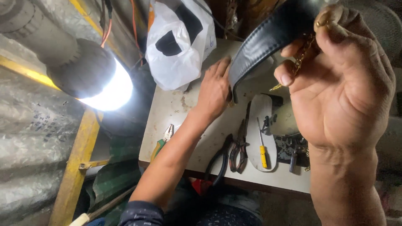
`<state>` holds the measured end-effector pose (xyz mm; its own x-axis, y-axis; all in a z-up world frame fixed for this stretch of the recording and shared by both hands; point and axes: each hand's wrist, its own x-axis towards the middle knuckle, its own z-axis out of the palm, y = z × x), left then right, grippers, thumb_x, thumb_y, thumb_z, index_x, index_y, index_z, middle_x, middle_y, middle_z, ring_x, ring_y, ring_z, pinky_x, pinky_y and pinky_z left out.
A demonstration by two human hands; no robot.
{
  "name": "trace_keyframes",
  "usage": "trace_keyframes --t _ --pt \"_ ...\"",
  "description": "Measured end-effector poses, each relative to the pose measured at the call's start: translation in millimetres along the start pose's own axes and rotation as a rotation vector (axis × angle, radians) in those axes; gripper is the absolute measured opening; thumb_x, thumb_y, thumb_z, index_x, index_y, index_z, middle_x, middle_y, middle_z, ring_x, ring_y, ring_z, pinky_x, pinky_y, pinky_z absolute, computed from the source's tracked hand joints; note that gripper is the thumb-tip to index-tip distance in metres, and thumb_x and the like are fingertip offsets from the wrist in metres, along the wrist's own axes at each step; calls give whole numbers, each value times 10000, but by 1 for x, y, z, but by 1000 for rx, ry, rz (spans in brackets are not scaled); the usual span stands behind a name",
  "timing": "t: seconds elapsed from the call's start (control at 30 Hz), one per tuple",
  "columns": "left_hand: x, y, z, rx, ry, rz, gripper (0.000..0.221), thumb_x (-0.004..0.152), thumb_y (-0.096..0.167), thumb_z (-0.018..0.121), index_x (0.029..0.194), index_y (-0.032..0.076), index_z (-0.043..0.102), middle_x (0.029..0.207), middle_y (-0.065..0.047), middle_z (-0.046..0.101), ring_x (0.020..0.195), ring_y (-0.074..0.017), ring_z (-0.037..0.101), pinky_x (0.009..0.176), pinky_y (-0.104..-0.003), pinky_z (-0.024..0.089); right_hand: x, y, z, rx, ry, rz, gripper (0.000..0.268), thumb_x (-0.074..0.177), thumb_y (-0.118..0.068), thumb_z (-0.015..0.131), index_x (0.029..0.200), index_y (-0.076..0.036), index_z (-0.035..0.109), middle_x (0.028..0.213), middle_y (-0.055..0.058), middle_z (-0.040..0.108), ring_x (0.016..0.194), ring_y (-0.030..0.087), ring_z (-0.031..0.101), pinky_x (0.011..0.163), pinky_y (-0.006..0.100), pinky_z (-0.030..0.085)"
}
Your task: Attaching gold-colored decorative links to a black belt using pliers and manual dexterity.
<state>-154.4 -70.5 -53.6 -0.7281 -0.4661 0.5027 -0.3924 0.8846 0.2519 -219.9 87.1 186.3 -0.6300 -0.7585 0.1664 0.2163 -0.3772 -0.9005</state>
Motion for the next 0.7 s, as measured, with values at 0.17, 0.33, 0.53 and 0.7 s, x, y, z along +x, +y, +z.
trace_keyframes --t 0.17,0.33,0.53,0.7 --pt "-94 14 -79 -433 133 -194 357 1050 -13 424 1390 34 524 1308 -175 648 1174 -351 636 954 -441 555 -11 14 5 0 -44 82 58 977 -182 607 1022 -167 640 1019 -74 599 913 130 649 662 278 492" --pt "-169 3 -137 -290 189 -301 292 992 -78 545 1276 -72 611 1196 -233 702 1094 -348 698 1016 -419 568 -14 53 -18 -11 -26 100 82 1095 -258 592 1165 -268 633 1228 -160 597 1119 106 595 823 295 427" --pt "-210 -11 -154 -206 54 -447 263 1034 71 534 1246 -31 652 1220 -187 699 1128 -331 658 978 -443 504 -9 84 -22 -48 20 61 96 1120 -303 600 1189 -243 630 1198 -65 620 1144 91 603 916 298 461" --pt "-201 -22 -126 -194 -53 -409 341 1061 154 502 1342 -17 592 1366 -215 622 1295 -350 581 1052 -459 455 5 99 -65 -288 -259 -80 506 1073 -632 491 1455 -301 500 1582 -52 508 1471 50 455 1181 334 341"
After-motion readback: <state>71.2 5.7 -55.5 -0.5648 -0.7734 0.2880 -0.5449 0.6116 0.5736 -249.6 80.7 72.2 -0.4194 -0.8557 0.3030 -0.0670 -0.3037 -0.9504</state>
